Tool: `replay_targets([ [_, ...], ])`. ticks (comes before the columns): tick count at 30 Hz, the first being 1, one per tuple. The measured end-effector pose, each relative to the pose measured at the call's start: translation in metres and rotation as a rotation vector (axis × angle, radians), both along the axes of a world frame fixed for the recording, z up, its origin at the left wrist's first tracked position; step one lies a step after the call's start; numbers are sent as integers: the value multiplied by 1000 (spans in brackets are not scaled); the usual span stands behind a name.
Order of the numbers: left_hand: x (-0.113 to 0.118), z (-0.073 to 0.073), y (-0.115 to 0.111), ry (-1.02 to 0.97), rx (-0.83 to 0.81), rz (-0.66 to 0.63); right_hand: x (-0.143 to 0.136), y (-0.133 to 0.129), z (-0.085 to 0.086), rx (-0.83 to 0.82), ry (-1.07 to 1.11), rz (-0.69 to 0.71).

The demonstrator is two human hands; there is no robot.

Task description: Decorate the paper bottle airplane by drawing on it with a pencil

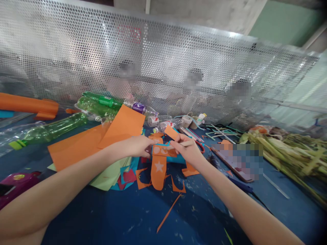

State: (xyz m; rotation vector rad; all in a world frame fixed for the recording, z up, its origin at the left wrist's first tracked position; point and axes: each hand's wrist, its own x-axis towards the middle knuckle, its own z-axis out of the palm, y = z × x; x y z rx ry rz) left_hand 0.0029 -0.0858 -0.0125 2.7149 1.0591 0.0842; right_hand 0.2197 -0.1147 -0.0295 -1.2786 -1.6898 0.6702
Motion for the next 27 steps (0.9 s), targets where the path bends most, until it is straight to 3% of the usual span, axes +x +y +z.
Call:
replay_targets([
  [7, 1, 3, -2, -4, -9, -1, 0, 2, -3, -12, 22, 26],
  [27, -2, -8, 7, -28, 13, -24, 1, 2, -4, -27, 46, 30],
])
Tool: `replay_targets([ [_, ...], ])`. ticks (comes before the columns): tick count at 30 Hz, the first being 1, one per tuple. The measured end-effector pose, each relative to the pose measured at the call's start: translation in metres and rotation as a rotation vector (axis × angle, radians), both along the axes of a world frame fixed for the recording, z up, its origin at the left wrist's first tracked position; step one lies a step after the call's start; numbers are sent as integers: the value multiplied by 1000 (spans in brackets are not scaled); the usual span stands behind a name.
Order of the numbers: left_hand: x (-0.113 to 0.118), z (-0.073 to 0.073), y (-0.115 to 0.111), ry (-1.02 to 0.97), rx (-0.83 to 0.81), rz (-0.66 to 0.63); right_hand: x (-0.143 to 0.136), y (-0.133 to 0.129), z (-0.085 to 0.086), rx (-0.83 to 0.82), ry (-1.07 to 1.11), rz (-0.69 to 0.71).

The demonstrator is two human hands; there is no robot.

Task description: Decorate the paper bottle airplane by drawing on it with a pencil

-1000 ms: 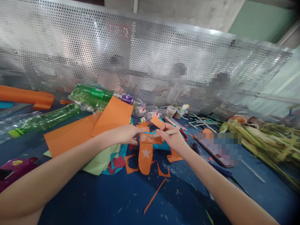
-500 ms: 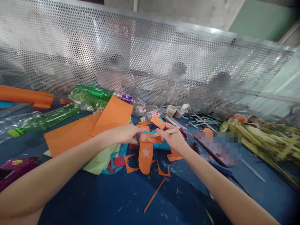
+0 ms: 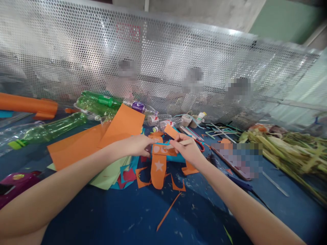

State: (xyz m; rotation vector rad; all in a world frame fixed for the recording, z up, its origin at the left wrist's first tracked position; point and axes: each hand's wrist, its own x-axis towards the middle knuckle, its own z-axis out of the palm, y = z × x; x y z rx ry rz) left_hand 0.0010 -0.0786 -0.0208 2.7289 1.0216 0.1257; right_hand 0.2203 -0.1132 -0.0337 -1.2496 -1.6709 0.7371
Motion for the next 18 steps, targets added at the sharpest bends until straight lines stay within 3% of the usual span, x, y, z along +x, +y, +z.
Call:
replay_targets([
  [18, 1, 4, -4, 23, 4, 20, -1, 0, -1, 30, -34, -30],
])
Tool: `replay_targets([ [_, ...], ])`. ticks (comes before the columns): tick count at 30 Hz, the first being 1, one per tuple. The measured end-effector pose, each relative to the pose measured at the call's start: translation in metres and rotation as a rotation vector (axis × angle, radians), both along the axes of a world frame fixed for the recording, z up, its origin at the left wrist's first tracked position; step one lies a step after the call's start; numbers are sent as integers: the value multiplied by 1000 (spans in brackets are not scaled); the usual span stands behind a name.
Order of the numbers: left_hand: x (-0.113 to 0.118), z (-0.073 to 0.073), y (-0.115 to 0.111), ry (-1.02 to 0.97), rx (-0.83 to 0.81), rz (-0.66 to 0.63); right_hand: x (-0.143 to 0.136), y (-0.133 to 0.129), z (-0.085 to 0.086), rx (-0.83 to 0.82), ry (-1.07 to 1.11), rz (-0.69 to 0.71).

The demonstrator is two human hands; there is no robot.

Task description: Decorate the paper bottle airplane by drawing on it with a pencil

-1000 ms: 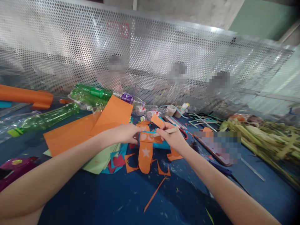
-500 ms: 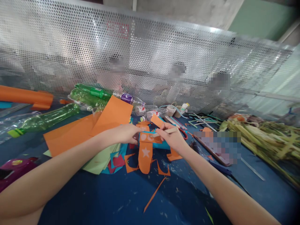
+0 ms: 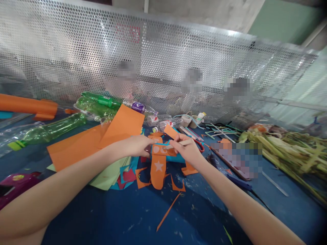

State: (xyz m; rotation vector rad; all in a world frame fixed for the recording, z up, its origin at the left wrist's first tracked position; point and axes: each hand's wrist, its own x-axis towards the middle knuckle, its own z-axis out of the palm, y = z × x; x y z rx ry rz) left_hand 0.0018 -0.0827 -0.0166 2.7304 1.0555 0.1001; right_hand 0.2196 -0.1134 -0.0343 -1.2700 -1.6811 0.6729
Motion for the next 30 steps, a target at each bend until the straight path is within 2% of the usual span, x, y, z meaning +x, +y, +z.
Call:
replay_targets([
  [13, 1, 2, -1, 15, -13, 5, 1, 1, 3, -12, 16, 8],
  [18, 2, 1, 0, 23, -7, 11, 1, 1, 3, 8, -18, -39],
  [22, 2, 1, 0, -5, -16, -10, 2, 1, 5, 8, -23, -17],
  [26, 1, 2, -1, -15, -21, -20, 3, 2, 6, 9, -81, -88],
  [30, 0, -1, 1, -9, -2, -15, 3, 2, 7, -8, -81, -73],
])
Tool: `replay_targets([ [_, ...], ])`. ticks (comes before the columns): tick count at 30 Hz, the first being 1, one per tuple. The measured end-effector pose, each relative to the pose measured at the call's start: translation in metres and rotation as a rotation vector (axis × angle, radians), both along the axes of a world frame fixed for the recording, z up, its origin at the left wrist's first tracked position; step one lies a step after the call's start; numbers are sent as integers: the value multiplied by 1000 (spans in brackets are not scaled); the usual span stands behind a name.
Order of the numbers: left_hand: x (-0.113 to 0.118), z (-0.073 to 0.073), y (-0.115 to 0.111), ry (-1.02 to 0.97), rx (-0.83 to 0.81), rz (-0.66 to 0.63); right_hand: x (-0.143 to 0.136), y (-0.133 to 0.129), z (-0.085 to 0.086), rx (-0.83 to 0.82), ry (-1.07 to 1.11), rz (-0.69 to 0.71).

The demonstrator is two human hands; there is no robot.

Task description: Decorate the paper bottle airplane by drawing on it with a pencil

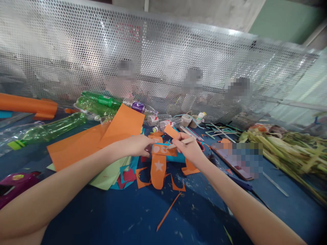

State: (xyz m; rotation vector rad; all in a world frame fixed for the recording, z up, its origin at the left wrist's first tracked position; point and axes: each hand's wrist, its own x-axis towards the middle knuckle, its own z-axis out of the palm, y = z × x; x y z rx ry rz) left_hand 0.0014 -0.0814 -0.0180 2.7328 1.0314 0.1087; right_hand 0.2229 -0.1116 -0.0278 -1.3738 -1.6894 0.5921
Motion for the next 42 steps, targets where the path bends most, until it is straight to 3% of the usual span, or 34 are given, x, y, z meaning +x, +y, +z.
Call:
replay_targets([
  [42, -2, -3, 2, -52, -15, -27, 3, 1, -1, -7, 1, 18],
])
